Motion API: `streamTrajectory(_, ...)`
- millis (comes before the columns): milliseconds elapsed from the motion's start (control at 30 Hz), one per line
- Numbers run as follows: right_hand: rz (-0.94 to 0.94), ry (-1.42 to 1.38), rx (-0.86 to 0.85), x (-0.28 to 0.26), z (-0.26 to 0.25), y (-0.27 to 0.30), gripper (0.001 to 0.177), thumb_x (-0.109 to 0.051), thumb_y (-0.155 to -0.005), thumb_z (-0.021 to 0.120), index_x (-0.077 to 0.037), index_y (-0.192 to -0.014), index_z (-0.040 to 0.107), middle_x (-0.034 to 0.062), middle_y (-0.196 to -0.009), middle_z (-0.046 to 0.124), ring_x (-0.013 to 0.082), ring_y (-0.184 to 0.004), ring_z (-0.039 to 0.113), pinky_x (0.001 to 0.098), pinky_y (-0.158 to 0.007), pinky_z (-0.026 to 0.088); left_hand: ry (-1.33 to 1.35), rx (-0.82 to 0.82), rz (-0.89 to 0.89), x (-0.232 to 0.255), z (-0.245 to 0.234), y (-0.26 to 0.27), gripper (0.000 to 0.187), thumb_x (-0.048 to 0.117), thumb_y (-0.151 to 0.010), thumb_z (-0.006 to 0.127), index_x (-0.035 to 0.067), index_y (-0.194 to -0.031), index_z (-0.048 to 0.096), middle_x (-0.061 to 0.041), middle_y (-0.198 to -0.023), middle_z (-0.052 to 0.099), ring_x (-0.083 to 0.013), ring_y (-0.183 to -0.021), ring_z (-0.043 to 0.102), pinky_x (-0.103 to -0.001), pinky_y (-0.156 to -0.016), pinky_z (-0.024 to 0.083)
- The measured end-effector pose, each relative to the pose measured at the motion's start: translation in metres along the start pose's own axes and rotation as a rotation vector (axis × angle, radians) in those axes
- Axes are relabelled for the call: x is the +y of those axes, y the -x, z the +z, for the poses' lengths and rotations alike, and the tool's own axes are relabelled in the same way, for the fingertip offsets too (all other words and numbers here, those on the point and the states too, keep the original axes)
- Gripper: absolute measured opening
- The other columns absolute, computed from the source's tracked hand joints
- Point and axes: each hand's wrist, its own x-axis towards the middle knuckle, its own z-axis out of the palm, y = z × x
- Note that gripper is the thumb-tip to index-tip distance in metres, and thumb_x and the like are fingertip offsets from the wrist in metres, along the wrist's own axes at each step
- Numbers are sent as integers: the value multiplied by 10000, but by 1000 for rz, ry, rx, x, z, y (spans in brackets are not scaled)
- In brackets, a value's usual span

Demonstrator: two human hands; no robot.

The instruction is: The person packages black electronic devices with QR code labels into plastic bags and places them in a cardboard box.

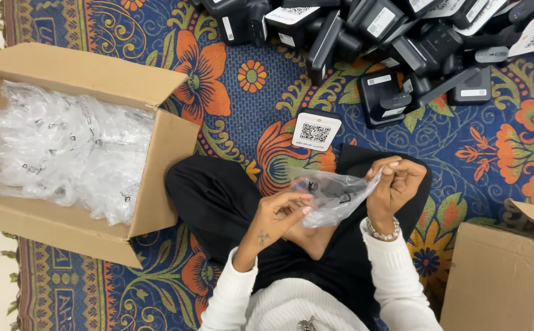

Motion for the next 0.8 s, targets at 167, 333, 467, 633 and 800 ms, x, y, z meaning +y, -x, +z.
streamTrajectory(167,20,24,25,-1,5,-1,143,-44,-1155,514,-80,-1185,379,116,-857,589,121,-629,545,215,-589,460,-104,-66,83,2,-3,2,253,34,-909,761,2,-1159,752,-53,-1007,708,-91,-832,658,-223,-722,534)
streamTrajectory(333,-12,61,5,8,-1,-2,132,-49,-1171,516,-70,-1191,387,120,-836,596,135,-681,572,231,-663,485,-83,-40,63,0,-12,1,185,-1,-928,727,-13,-1110,757,-74,-1043,692,-121,-901,664,-235,-755,533)
streamTrajectory(467,-1,133,56,23,-7,5,106,-80,-1163,503,-57,-1193,404,104,-892,612,105,-695,564,211,-678,470,-198,196,304,-1,-9,-5,87,1,-982,664,-29,-1062,683,-108,-1108,702,-150,-957,694,-254,-830,569)
streamTrajectory(633,26,127,143,38,-5,23,98,-79,-1198,506,-44,-1241,425,85,-942,584,100,-830,568,213,-797,468,37,324,444,-34,-4,-11,94,49,-1075,576,-10,-1109,511,-183,-1261,673,-190,-1152,672,-285,-989,546)
streamTrajectory(800,121,61,95,20,7,8,89,-64,-1156,503,-49,-1191,422,71,-951,617,77,-788,551,208,-695,442,20,347,38,-31,-24,-35,160,114,-1096,620,-17,-1167,562,-238,-1052,645,-176,-889,582,-290,-767,468)
